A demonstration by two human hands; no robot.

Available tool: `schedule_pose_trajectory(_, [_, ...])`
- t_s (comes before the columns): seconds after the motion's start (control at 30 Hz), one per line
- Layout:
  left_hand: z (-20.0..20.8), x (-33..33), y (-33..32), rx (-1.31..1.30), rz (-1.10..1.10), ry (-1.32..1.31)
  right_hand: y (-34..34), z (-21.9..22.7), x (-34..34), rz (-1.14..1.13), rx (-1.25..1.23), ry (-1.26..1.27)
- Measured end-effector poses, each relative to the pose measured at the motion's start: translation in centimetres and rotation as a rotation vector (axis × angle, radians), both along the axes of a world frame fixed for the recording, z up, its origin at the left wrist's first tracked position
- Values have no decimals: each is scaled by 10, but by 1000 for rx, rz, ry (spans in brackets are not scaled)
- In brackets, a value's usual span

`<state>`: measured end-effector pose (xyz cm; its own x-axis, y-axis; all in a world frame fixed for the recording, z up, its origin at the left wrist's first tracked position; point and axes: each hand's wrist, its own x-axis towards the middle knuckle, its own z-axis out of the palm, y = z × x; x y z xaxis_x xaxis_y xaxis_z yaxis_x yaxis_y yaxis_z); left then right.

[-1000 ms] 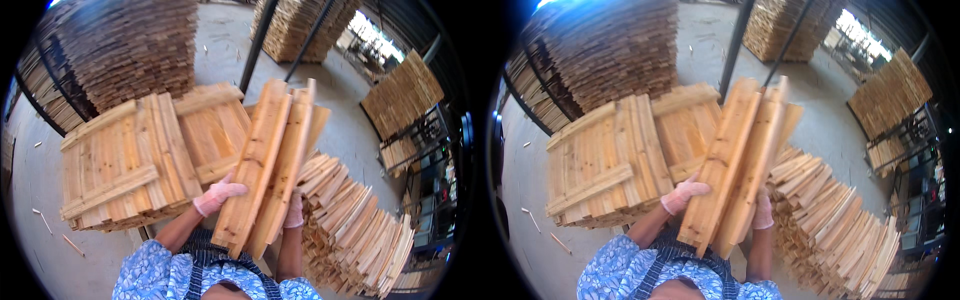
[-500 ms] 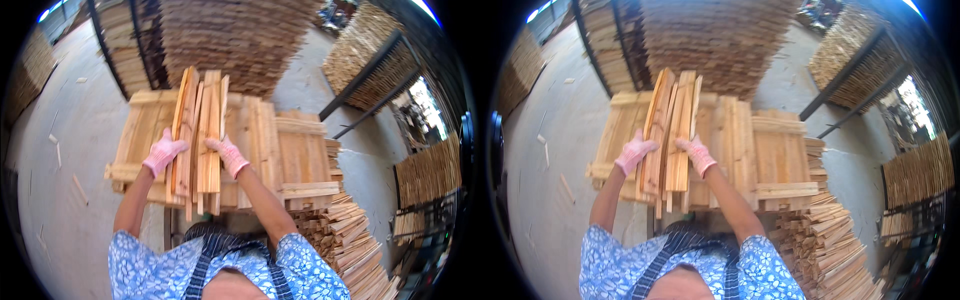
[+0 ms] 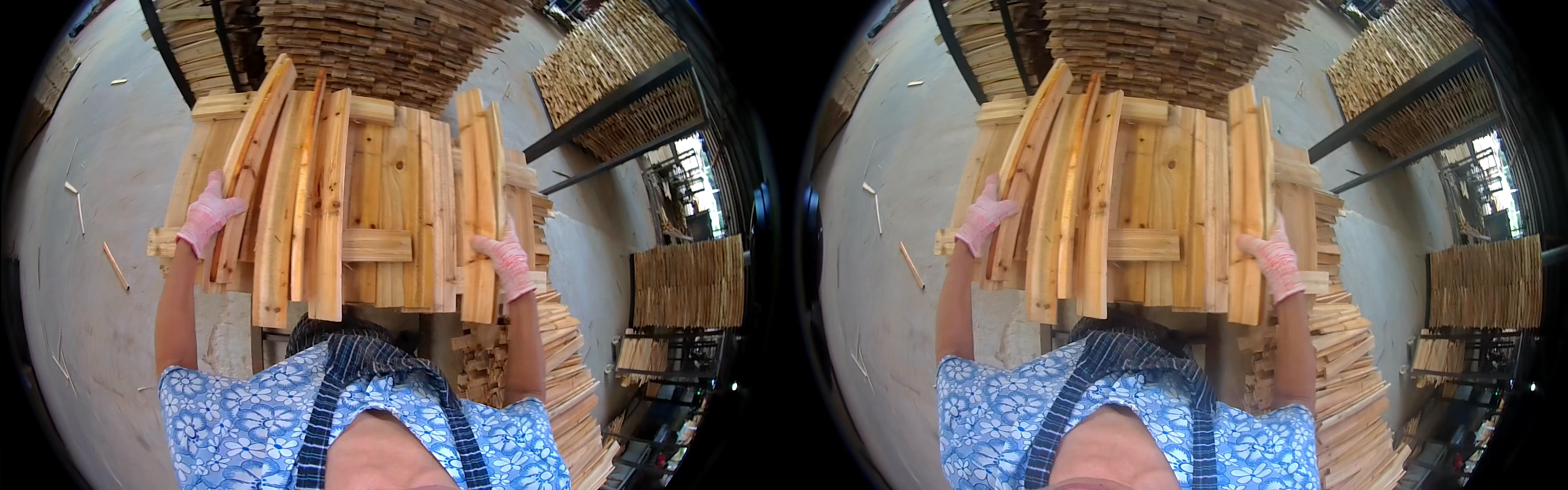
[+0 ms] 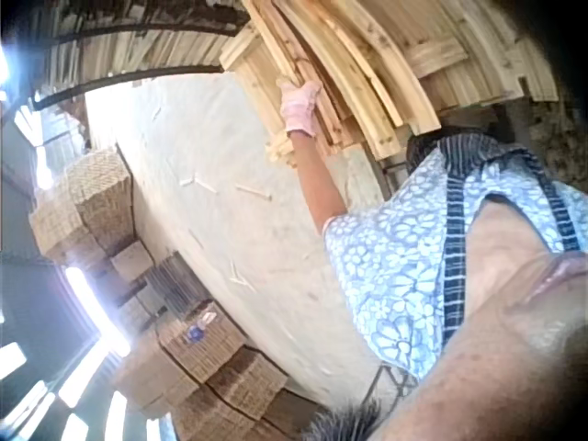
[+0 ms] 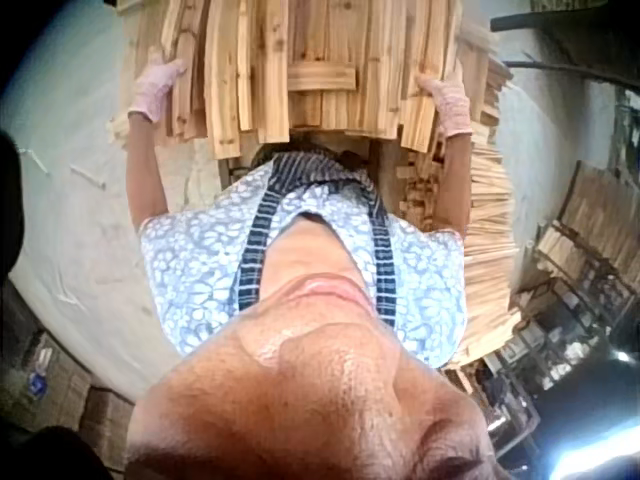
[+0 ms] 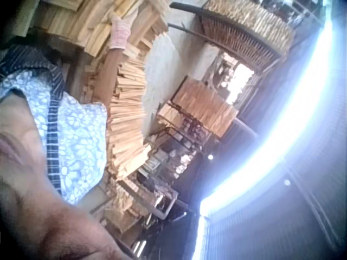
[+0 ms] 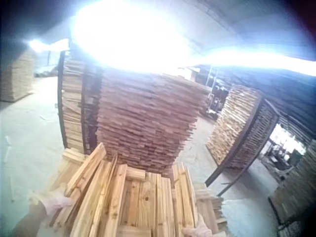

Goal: The person repeatedly picks up stacks of wooden planks from a metal rack and places them onto a growing pile on the floor. The person wears pink gloves and handles the wood by hand, lifting and moving the stacks multiple times.

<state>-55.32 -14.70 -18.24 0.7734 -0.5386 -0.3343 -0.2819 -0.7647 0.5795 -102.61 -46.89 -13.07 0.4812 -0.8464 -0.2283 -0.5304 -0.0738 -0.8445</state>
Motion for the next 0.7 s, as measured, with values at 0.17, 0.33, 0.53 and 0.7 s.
schedule_pose_trajectory(0.17, [-3, 0, 2, -93, 16, 54, -39, -37, -30, -149, -476, 1091])
schedule_pose_trajectory(0.33, [-4, 0, -1, -106, 40, 101, -35, -71, -34, 112, -431, 1041])
schedule_pose_trajectory(0.53, [3, -6, -10, -55, 11, 39, -52, -71, -51, -45, -267, 693])
schedule_pose_trajectory(0.7, [6, -10, -8, 62, -17, -112, -30, -40, -30, -51, -376, 737])
